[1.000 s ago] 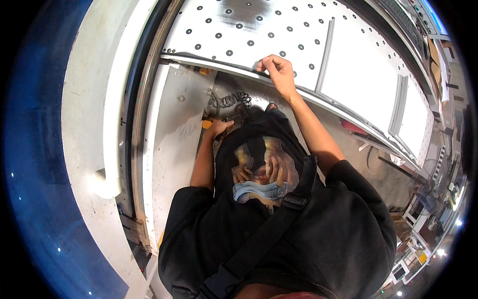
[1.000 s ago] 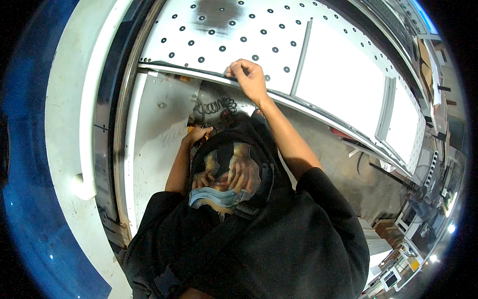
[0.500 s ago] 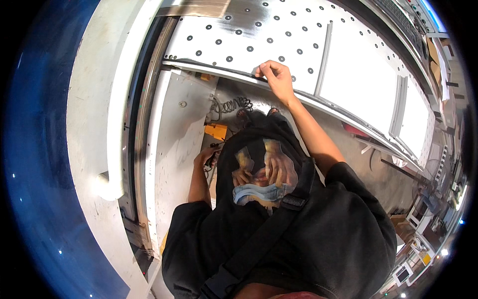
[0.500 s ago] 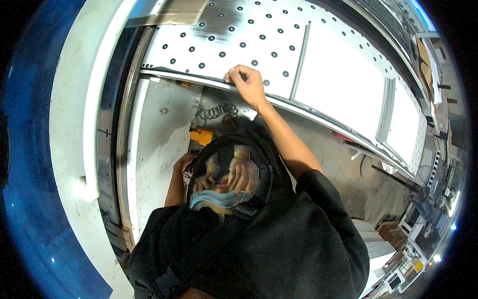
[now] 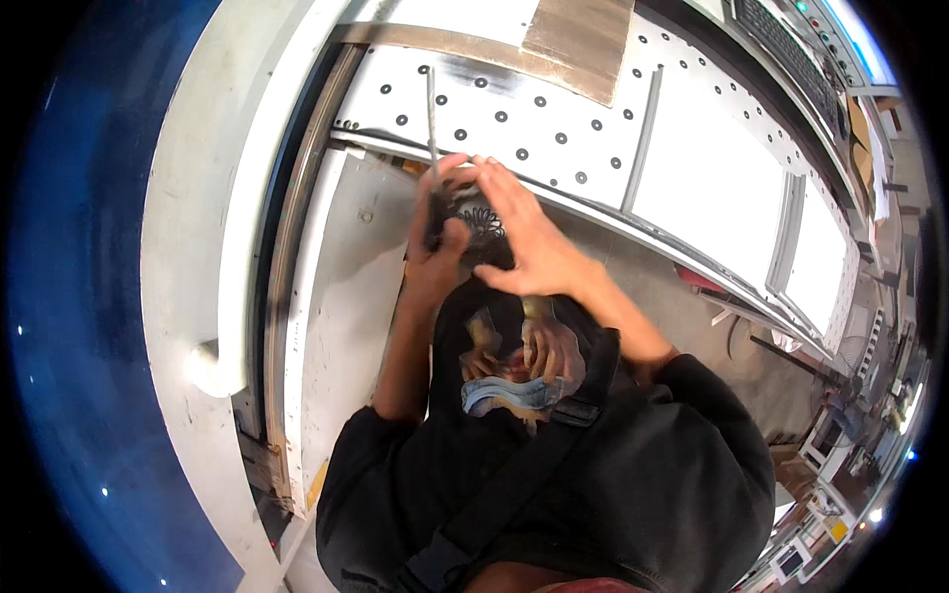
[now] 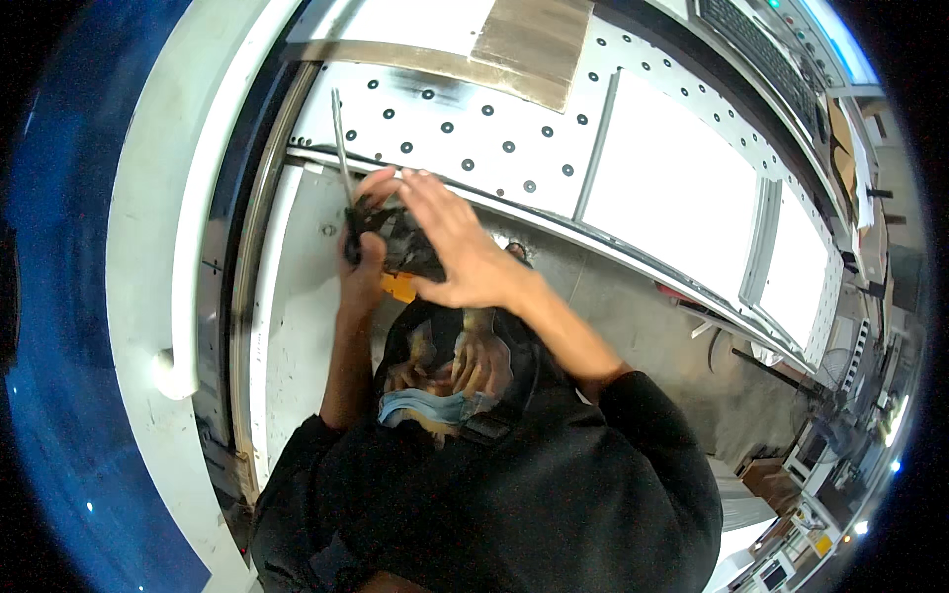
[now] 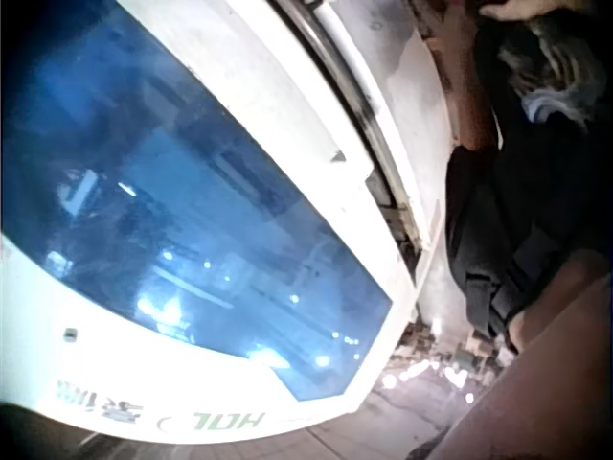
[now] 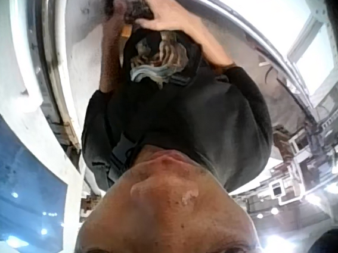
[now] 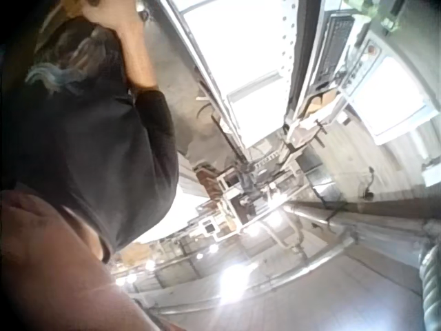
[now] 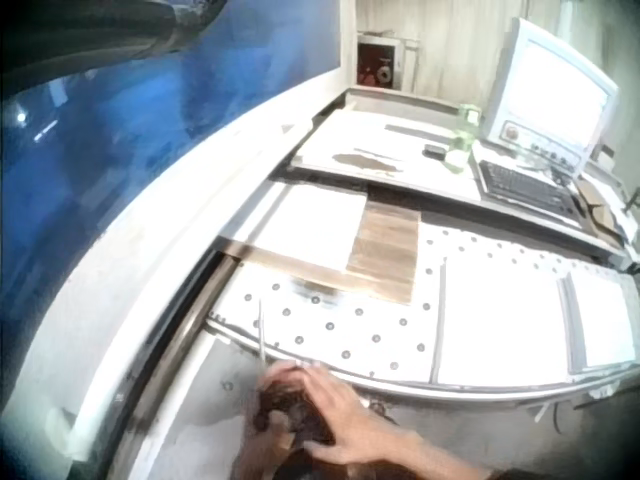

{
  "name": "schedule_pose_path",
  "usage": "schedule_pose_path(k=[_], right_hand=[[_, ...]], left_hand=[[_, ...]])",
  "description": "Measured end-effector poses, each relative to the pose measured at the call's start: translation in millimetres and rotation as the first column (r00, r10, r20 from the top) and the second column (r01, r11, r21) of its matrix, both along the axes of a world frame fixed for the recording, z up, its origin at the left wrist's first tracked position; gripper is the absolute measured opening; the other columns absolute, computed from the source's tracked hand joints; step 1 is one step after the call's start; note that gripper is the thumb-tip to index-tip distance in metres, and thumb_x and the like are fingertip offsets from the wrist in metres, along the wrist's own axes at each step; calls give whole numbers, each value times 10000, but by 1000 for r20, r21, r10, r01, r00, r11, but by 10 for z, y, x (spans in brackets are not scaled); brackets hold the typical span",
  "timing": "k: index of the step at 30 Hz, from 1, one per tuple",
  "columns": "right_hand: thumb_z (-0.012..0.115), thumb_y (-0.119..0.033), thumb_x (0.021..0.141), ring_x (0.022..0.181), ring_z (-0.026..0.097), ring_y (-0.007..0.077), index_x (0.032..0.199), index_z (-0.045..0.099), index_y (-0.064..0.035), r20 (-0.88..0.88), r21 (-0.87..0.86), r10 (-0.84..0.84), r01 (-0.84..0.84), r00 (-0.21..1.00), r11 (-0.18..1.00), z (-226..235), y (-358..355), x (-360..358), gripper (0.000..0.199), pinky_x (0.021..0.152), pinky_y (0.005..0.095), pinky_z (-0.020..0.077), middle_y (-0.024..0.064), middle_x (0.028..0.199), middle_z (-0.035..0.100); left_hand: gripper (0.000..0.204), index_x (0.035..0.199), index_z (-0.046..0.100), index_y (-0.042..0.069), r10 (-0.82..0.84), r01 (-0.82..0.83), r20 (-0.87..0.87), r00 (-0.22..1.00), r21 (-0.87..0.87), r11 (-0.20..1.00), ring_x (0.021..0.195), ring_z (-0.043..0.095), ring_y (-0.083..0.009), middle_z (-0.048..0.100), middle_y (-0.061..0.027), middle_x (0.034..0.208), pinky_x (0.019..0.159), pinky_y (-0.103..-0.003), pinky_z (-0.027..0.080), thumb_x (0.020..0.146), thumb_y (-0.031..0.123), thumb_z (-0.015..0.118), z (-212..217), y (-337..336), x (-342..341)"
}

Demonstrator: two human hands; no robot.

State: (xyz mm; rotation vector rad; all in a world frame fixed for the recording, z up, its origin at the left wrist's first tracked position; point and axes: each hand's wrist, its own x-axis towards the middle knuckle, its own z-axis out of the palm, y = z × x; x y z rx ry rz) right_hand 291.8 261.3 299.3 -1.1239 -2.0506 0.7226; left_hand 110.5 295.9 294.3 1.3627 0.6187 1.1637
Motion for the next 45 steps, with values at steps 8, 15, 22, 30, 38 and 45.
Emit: schedule_pose_path(k=[8, 15, 22, 30, 38, 45], right_hand=[[648, -163, 987, 1031, 586, 200, 1449, 392, -3, -634, -146, -651, 761, 419, 632, -35, -92, 735, 552, 969, 362, 474, 108, 1156, 583], [545, -516, 1032, 582, 598, 152, 1264, 525, -1, -456, -753, -860, 415, 229, 511, 375, -534, 2036, 566, 571, 300, 515, 18, 695, 551], [570, -437, 1036, 524, 581, 120, 1197, 589, -34, -310, -891, -805, 141, 505, 432, 460, -686, 1868, 435, 495, 259, 466, -5, 650, 550], [632, -375, 1014, 524, 542, 97, 1146, 616, -24, -231, -740, -760, 398, 607, 543, 321, -409, 1680, 375, 506, 266, 435, -13, 654, 529], [624, -487, 978, 556, 558, 168, 1149, 635, -3, -18, -744, -732, 480, 681, 465, 356, -232, 1804, 513, 579, 334, 453, 57, 653, 575], [599, -393, 986, 581, 624, 295, 1206, 557, -17, -64, -533, -824, 679, 562, 505, 200, 143, 1807, 437, 596, 399, 466, 133, 655, 613]], left_hand=[[1028, 1613, 213, 72, -5, 254, -603, 798, 329, 909, 1527, 169, -447, 176, -255, 1646, 1216, -594, 209, 879, 582, 720, 568, 332, 1013], [873, 1554, 337, 3, 488, -14, -720, 493, 554, 832, 1476, 218, -525, 234, -376, 1578, 1183, -636, 232, 951, 561, 631, -426, 2251, 1120], [1036, 1607, 302, 112, 518, 85, -834, 189, 539, 838, 1546, 42, -485, 137, -334, 1644, 1227, -621, -6, 869, 810, 505, -950, 2787, 1212], [980, 1593, 344, 145, 587, 95, -779, 219, 616, 782, 1515, 152, -508, 222, -331, 1616, 1212, -645, 69, 862, 748, 595, -955, 2271, 1248], [841, 1568, 394, 144, 507, 147, -809, 296, 564, 813, 1499, 212, -515, 251, -329, 1608, 1196, -655, 151, 896, 547, 701, -789, 977, 1182], [857, 1573, 356, 77, 339, 133, -877, 339, 402, 906, 1503, 248, -476, 322, -307, 1586, 1204, -608, 205, 938, 575, 646, -626, 656, 1109]])
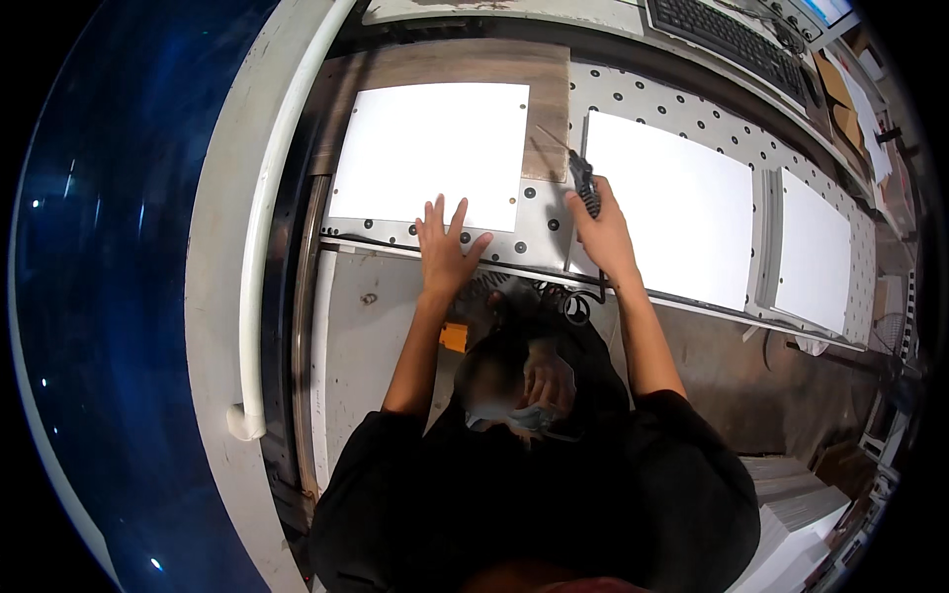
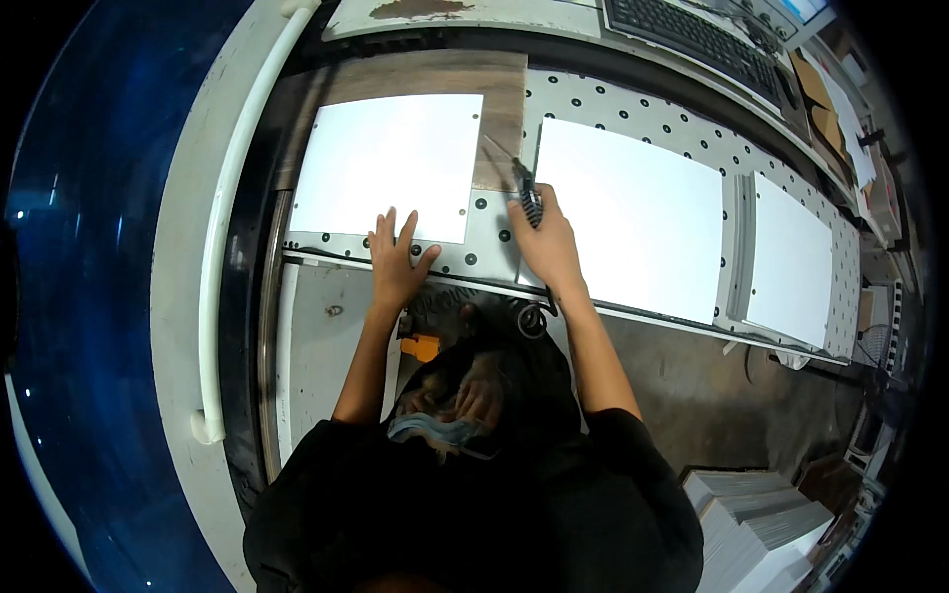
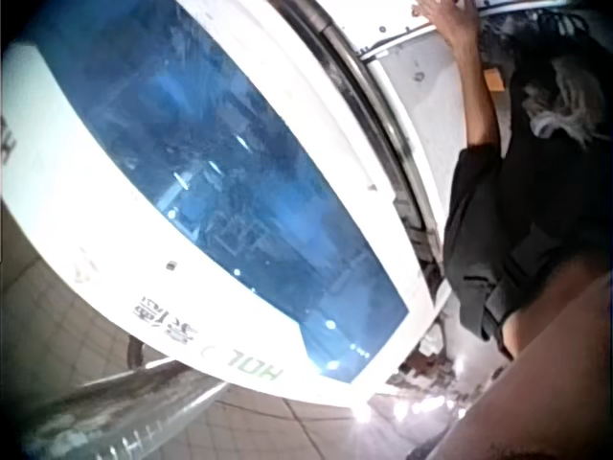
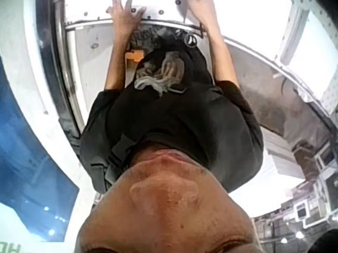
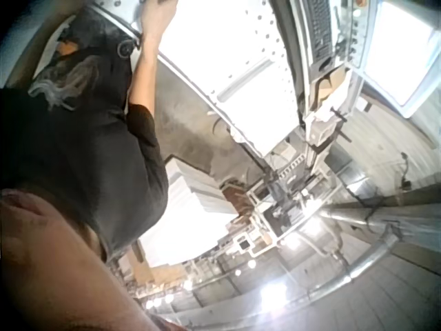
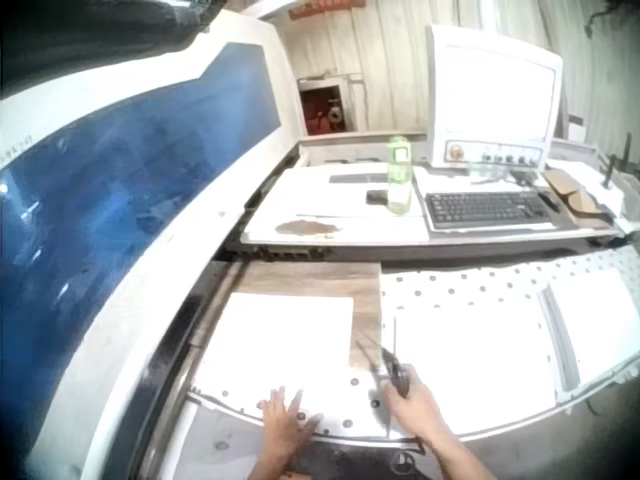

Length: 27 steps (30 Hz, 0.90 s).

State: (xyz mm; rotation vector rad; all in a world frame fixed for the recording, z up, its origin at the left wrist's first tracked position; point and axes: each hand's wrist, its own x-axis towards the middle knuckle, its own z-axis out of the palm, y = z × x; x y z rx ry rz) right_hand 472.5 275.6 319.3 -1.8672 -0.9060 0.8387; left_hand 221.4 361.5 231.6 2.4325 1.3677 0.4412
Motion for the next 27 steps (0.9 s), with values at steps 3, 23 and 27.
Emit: schedule_pose_path(k=[3, 23, 27], right_hand=[[577, -249, 962, 635, 677, 412, 1304, 403, -81, 134, -74, 133, -124, 982, 990, 123, 59, -252, 418, 585, 497, 502, 200, 642, 640], [603, -163, 982, 775, 687, 191, 1117, 706, -21, 197, 223, 105, -149, 975, 963, -355, 100, 293, 221, 726, 312, 531, 125, 882, 744], [585, -140, 993, 737, 621, 114, 1071, 711, 13, -13, 275, -22, 25, 1000, 961, -584, 76, 312, 213, 703, 266, 497, 76, 826, 716]], left_hand=[[901, 1593, 282, 50, 10, 181, 441, 897, -388, 904, 1524, 238, -411, 318, -270, 1604, 1232, -491, 201, 948, 560, 650, 414, -183, 161], [375, 1026, 413, 114, 739, -92, 620, 264, -747, 659, 457, 537, -163, 524, -45, 639, 399, -331, 493, 1052, 469, 530, 721, 563, -1307], [416, 1063, 462, 88, 683, -112, 631, 368, -699, 706, 463, 546, -158, 540, -45, 650, 411, -334, 501, 1026, 486, 578, 804, 1046, -1136]])
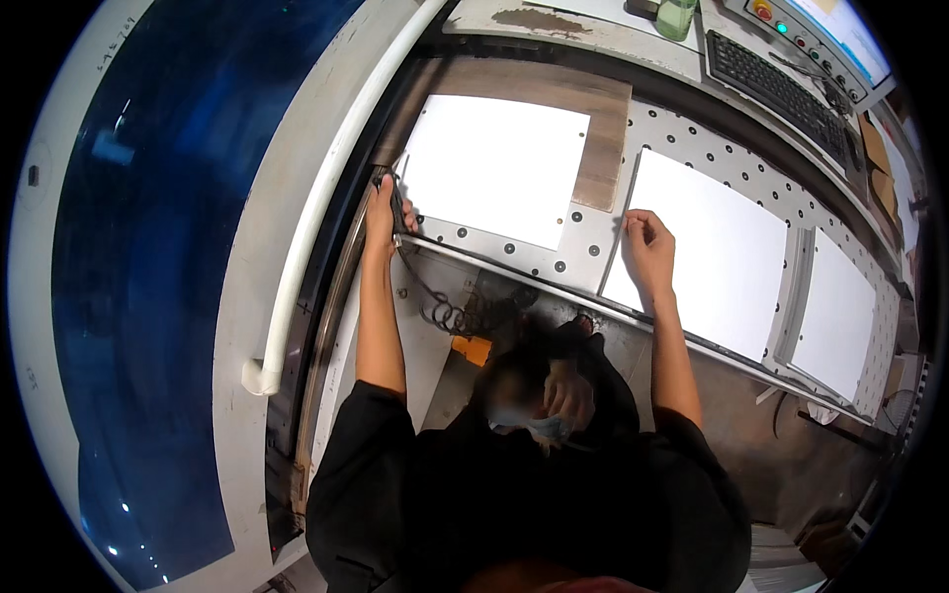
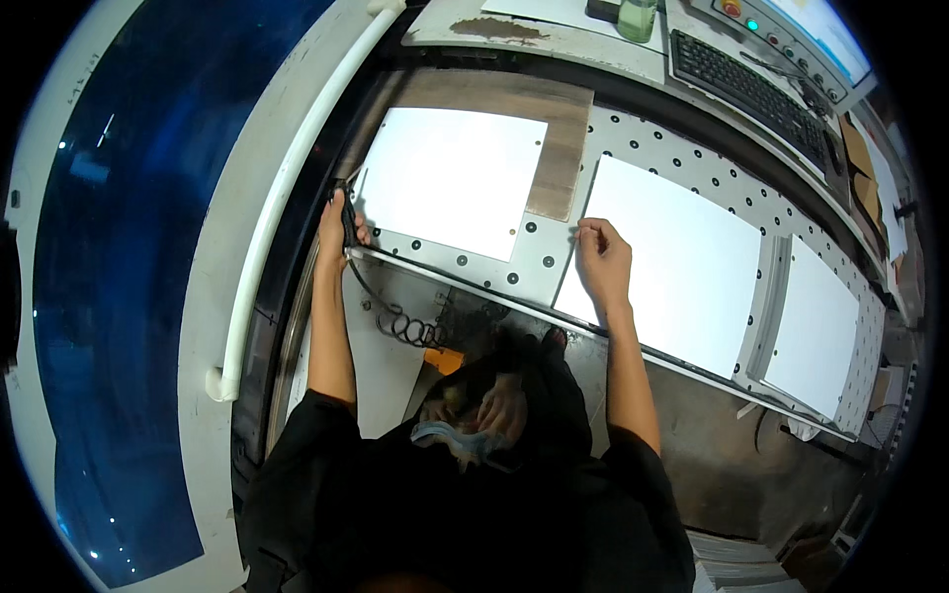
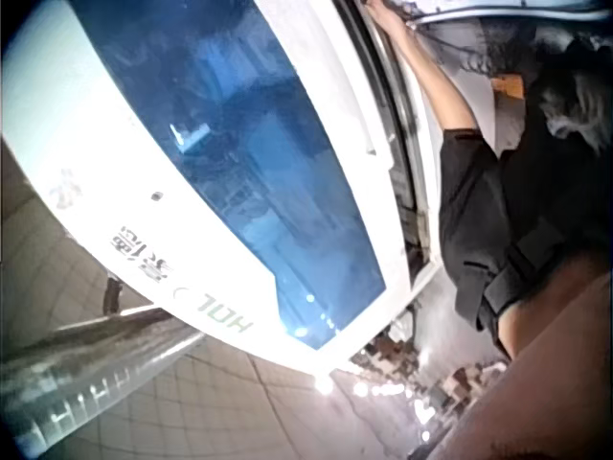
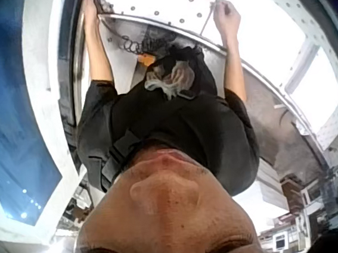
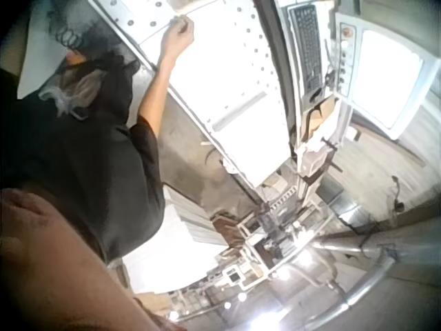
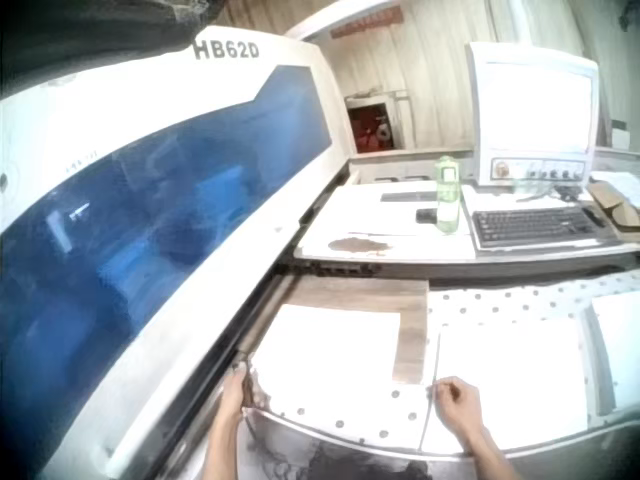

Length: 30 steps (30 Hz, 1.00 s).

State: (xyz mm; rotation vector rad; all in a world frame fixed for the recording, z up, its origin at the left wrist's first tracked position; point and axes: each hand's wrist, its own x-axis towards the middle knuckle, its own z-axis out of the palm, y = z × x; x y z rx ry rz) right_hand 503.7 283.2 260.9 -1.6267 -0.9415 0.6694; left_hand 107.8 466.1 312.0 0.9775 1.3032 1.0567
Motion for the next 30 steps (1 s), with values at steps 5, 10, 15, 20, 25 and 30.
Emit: schedule_pose_path(k=[5, 10, 15, 20, 25, 30], right_hand=[[567, -101, 1002, 699, 584, 75, 1070, 696, 20, -67, 48, -44, 48, 997, 998, 1, 36, -28, 190, 670, 234, 476, 28, 761, 670], [570, -109, 1000, 675, 613, 90, 1041, 696, 21, -104, 20, -58, 60, 993, 998, 75, 62, -7, 185, 653, 250, 490, 30, 709, 648], [566, -165, 978, 594, 646, 156, 1022, 717, -17, 108, -81, -98, 107, 989, 991, 55, 171, 70, 216, 613, 297, 494, 51, 636, 643], [576, -193, 943, 603, 667, 254, 1011, 737, -76, 410, -140, -65, 134, 910, 981, 38, 277, 3, 211, 612, 359, 506, 85, 656, 673], [591, -198, 936, 620, 672, 284, 992, 742, -94, 500, -99, -26, 87, 866, 991, 24, 274, -70, 192, 619, 386, 518, 95, 678, 686], [612, -199, 925, 618, 673, 274, 977, 751, -109, 507, -119, -21, 94, 862, 988, 53, 266, -44, 173, 615, 376, 518, 96, 692, 690]], left_hand=[[435, 1094, 481, 76, -106, 113, -120, 987, 50, 992, 463, 547, -148, 546, -42, 653, 408, -327, 501, 1010, 482, 615, 89, 630, 264], [393, 1061, 517, 79, -379, 361, -164, 911, -130, 923, 466, 565, -150, 571, -38, 665, 426, -323, 509, 1028, 463, 590, 85, 461, 423], [383, 1233, 585, -8, -902, 861, 55, 428, -328, 389, 656, 675, -187, 684, -92, 837, 562, -299, 560, 1011, 304, 591, 115, -793, 839], [524, 1421, 536, 19, -990, 981, 18, 143, -138, 139, 1062, 645, -228, 683, -129, 1143, 905, -363, 536, 901, 75, 577, 126, -1491, 958], [559, 1483, 474, 57, -737, 689, -89, 670, -297, 661, 670, 572, -112, 618, -48, 863, 568, -267, 475, 1009, 310, 626, 222, -1261, 535], [597, 1488, 457, 43, -75, 291, -655, 752, 228, 929, 665, 560, -106, 635, -69, 901, 587, -259, 489, 1002, 317, 669, 1163, -1441, 160]])
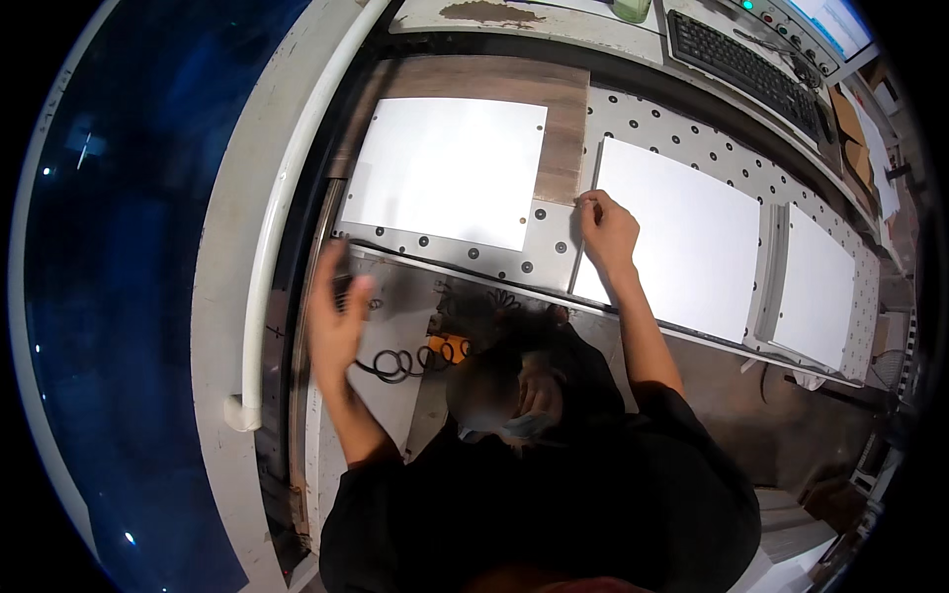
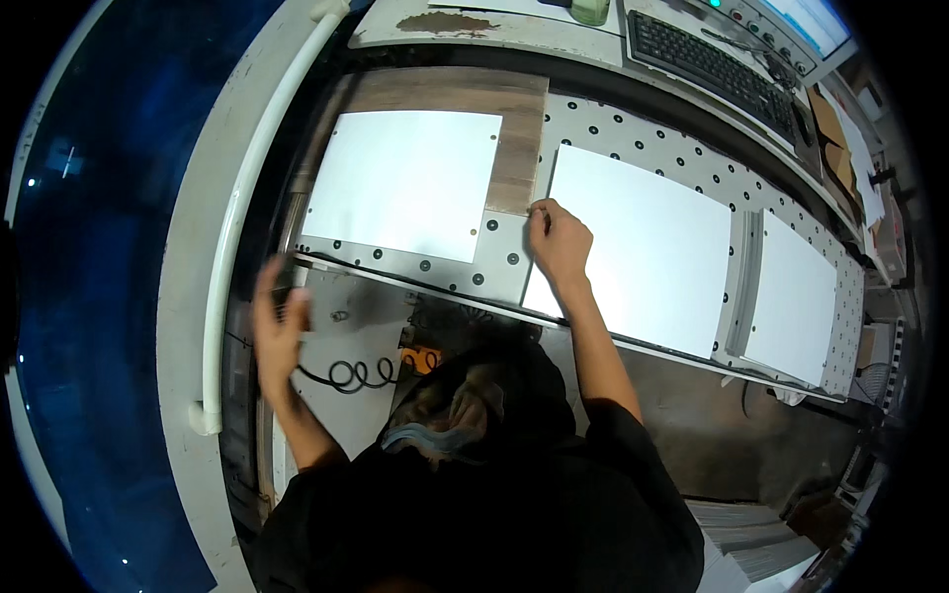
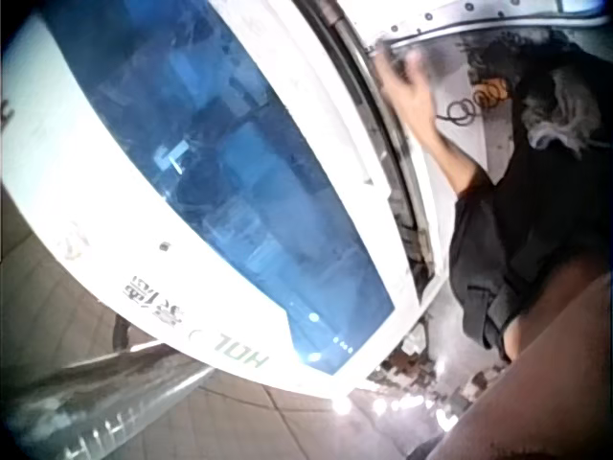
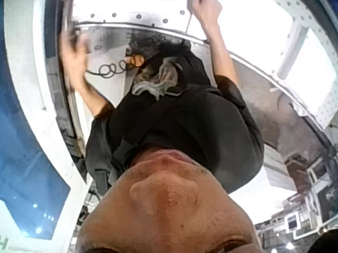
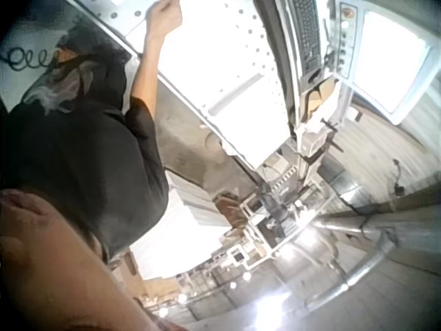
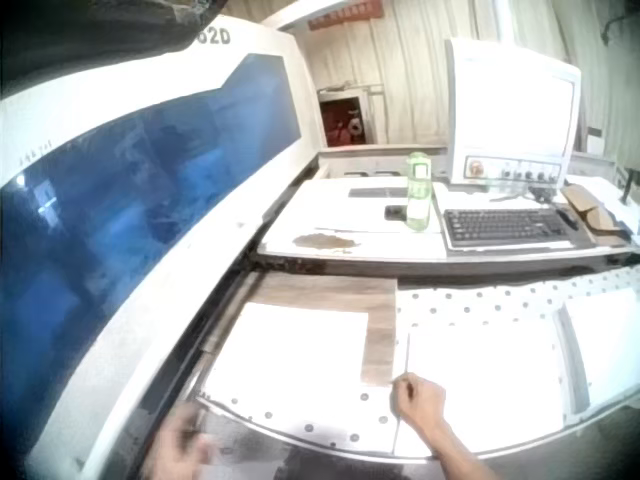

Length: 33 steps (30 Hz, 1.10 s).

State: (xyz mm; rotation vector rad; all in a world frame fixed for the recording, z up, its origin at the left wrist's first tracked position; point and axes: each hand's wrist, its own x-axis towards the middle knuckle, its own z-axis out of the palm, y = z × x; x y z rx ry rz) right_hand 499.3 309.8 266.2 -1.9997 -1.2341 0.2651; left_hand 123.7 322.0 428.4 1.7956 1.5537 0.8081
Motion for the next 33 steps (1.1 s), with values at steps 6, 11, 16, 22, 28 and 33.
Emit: schedule_pose_path(k=[6, 11, 16, 22, 28, 33], right_hand=[[617, -203, 918, 616, 667, 256, 975, 754, -110, 5, 14, 26, -27, 1000, 1000, -1, 1, -4, 175, 618, 365, 519, 87, 690, 687], [615, -202, 918, 610, 658, 246, 982, 757, -109, -1, -16, 44, -44, 999, 999, 1, 4, -2, 182, 618, 361, 517, 80, 683, 682], [619, -200, 917, 604, 655, 246, 979, 758, -106, 8, -7, 45, -45, 999, 999, 0, 3, -8, 179, 615, 362, 513, 79, 684, 681], [621, -179, 916, 703, 670, 266, 977, 756, -86, -36, 12, 52, -51, 998, 999, 50, -33, -81, 175, 670, 372, 530, 94, 775, 708], [650, -205, 895, 1194, 571, 425, 1269, 620, -2, 21, -7, 383, -383, 924, 924, -80, -158, -704, 427, 1034, 502, 448, 272, 1269, 619], [687, -285, 854, 1495, 176, 539, 1518, 358, -17, -54, -157, 308, -313, 950, 937, -242, -173, -1393, 788, 1197, 676, 124, 408, 1542, 263]], left_hand=[[581, 1500, 258, -36, 372, -498, 337, 865, 672, 548, 884, 632, -194, 656, -139, 971, 856, -324, 528, 1033, 121, 566, 140, -5, -508], [496, 1376, 472, -60, 723, -606, 112, 682, 639, 473, 1062, 662, -275, 682, -175, 1162, 933, -355, 527, 1021, 256, 618, -3, -245, -550], [715, 1456, 370, -100, 825, -535, -158, 543, 692, 485, 1240, 568, -409, 514, -276, 1392, 1000, -469, 499, 991, 354, 667, -103, -264, -773], [724, 1498, 267, -71, 587, -320, 190, 787, 939, 125, 1380, 417, -380, 386, -264, 1469, 1174, -499, 378, 996, 298, 636, 0, -209, -259], [598, 1455, 492, 20, 200, -79, -149, 968, 577, 813, 1412, 381, -412, 465, -233, 1491, 1170, -523, 293, 934, 247, 678, -1001, 1049, 337], [736, 1465, 463, -49, 142, -2, -399, 906, 330, 944, 1341, 485, -466, 508, -321, 1446, 1142, -483, 372, 924, 388, 702, -2290, 2080, -545]])
